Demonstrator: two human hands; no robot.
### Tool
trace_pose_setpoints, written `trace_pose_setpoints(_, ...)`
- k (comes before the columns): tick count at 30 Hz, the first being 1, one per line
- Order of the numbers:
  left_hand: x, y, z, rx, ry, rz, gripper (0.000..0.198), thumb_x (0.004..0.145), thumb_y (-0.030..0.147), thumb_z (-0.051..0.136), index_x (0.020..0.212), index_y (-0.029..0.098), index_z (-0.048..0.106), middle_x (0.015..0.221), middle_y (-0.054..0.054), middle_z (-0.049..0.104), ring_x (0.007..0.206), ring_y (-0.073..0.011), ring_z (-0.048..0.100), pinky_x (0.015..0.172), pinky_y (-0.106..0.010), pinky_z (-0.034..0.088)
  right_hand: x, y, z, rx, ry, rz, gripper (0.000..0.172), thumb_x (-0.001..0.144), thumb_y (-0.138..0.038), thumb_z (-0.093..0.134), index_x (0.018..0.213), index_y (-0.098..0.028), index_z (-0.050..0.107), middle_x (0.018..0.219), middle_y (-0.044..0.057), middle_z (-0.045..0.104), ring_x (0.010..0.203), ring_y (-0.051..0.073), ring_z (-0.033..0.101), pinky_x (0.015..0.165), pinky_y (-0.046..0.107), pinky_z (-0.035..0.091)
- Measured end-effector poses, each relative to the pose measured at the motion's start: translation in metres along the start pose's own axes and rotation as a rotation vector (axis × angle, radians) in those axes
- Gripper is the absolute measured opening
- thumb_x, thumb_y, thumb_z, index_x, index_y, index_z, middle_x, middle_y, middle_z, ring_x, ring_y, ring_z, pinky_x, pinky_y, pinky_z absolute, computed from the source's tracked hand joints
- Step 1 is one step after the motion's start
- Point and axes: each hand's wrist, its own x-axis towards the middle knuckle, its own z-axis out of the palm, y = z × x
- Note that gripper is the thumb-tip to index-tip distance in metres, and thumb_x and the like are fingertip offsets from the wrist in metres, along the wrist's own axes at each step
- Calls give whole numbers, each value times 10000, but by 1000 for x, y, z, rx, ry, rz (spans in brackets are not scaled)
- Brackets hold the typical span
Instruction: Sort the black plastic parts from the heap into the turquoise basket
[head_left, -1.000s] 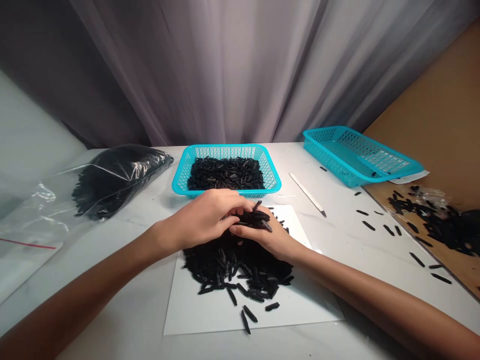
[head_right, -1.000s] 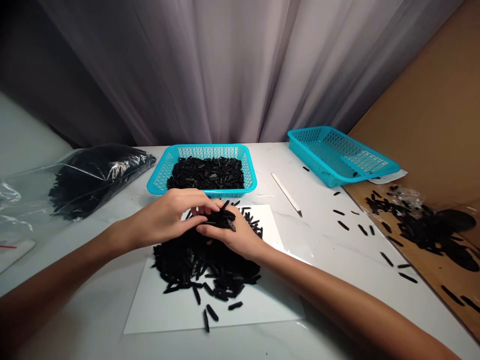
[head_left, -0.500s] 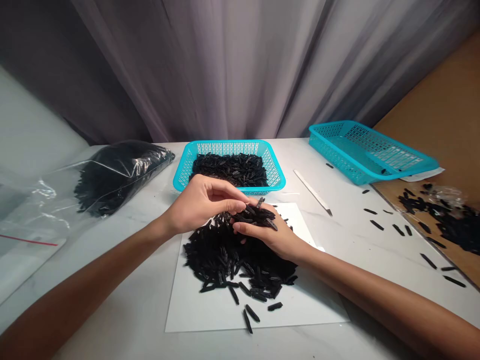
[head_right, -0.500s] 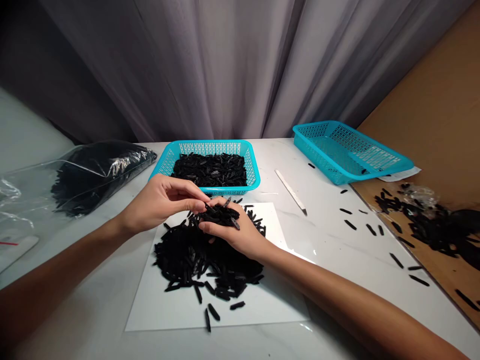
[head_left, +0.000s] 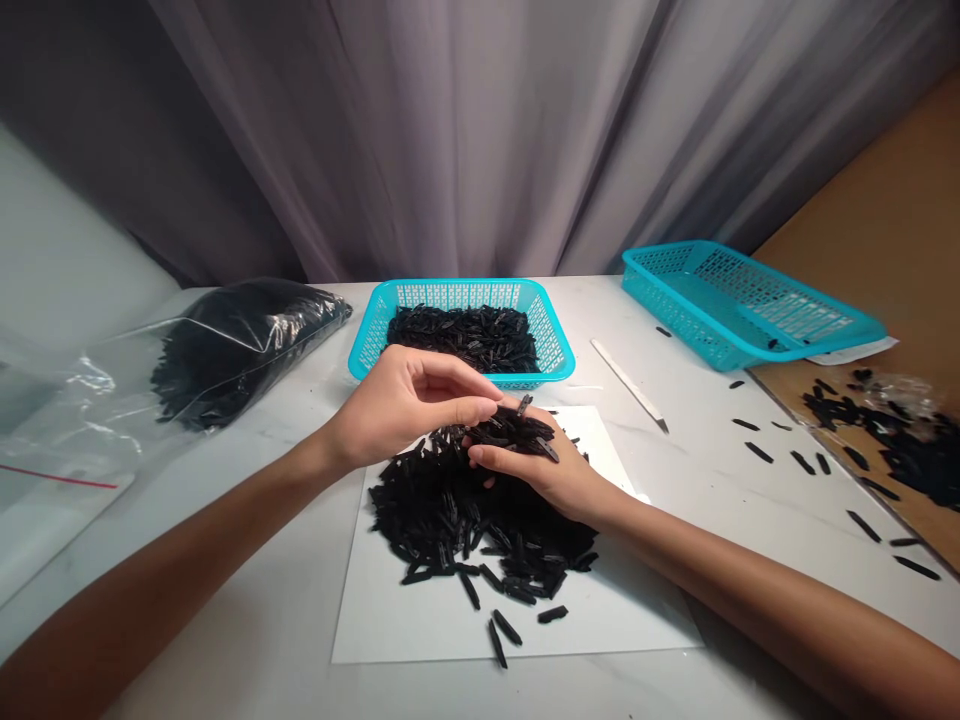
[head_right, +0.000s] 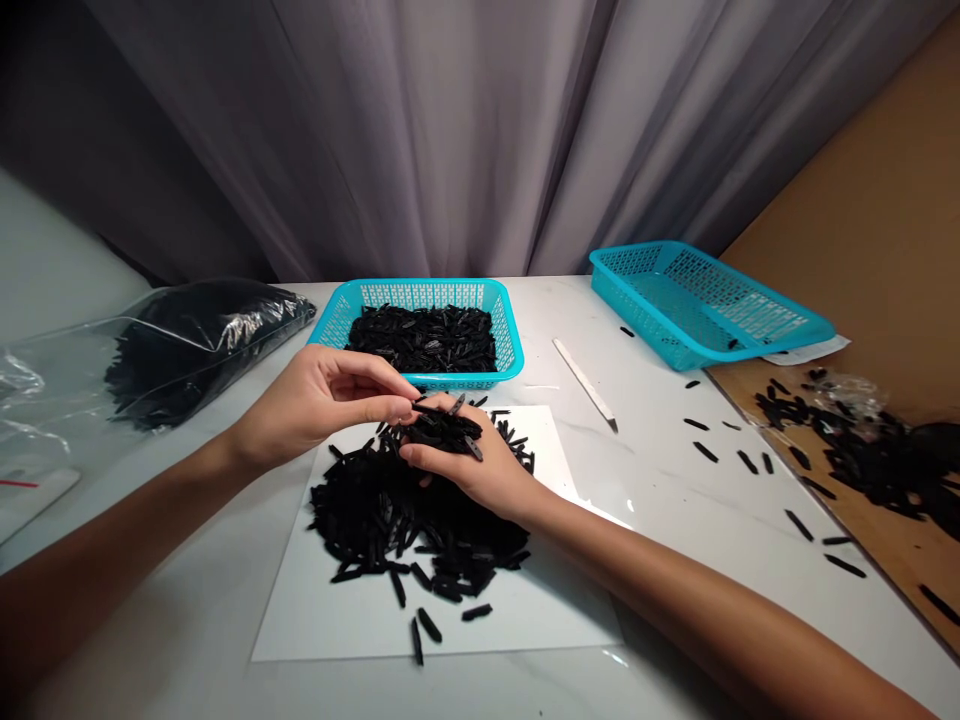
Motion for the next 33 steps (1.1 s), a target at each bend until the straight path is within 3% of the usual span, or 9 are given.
trace_pose_setpoints(5, -1, 2, 1, -22, 51, 13, 127, 746, 133, 821, 866, 147, 785, 845, -40, 799, 808, -159, 771, 748, -198, 638, 0, 2, -1, 8, -8, 13, 310, 782, -276, 809, 1045, -238, 650, 942, 6, 639, 817, 192, 643, 652, 315, 607)
trace_pose_setpoints(17, -1, 1, 0, -38, 71, 30, 127, 740, 138, 836, 851, 174, 787, 824, 5, 783, 786, -107, 752, 727, -127, 612, 0, -1, 1, 13, 10, -10, 292, 762, -281, 830, 974, -214, 641, 865, -9, 615, 758, 164, 627, 604, 273, 596)
trace_pose_setpoints(24, -3, -1, 1, -6, 51, 32, 144, 734, 161, 842, 867, 177, 788, 825, -10, 785, 789, -135, 757, 727, -175, 624, 0, 1, 0, 6, 1, -8, 283, 770, -284, 824, 970, -214, 636, 867, -9, 610, 755, 168, 628, 616, 286, 595)
trace_pose_setpoints(26, 3, -9, -3, 58, 132, 54, 154, 734, 208, 849, 870, 172, 787, 849, -24, 786, 807, -152, 755, 749, -209, 629, 0, 1, 0, 9, -9, -6, 278, 792, -294, 806, 999, -217, 638, 881, -5, 614, 751, 166, 632, 622, 293, 596)
trace_pose_setpoints(29, 21, -31, -17, 199, 435, 150, 200, 797, 252, 796, 969, 154, 767, 999, -69, 779, 924, -183, 741, 869, -293, 616, -1, 0, 1, 7, -13, -7, 252, 820, -305, 781, 1006, -215, 638, 899, 5, 617, 757, 165, 636, 620, 287, 589)
trace_pose_setpoints(31, 30, -44, -25, 383, 612, 236, 328, 843, 213, 731, 1166, 157, 705, 1168, -103, 732, 1094, -216, 691, 956, -359, 579, -1, -1, 1, 2, -11, -5, 248, 824, -306, 778, 1003, -214, 634, 905, 7, 619, 757, 165, 636, 619, 287, 587)
trace_pose_setpoints(33, 31, -49, -25, 539, 560, 296, 432, 845, 236, 736, 1265, 177, 650, 1293, -114, 667, 1204, -245, 626, 984, -394, 553, -2, -2, 1, -23, -17, -2, 252, 826, -311, 776, 1011, -216, 634, 909, 6, 622, 748, 163, 635, 619, 287, 583)
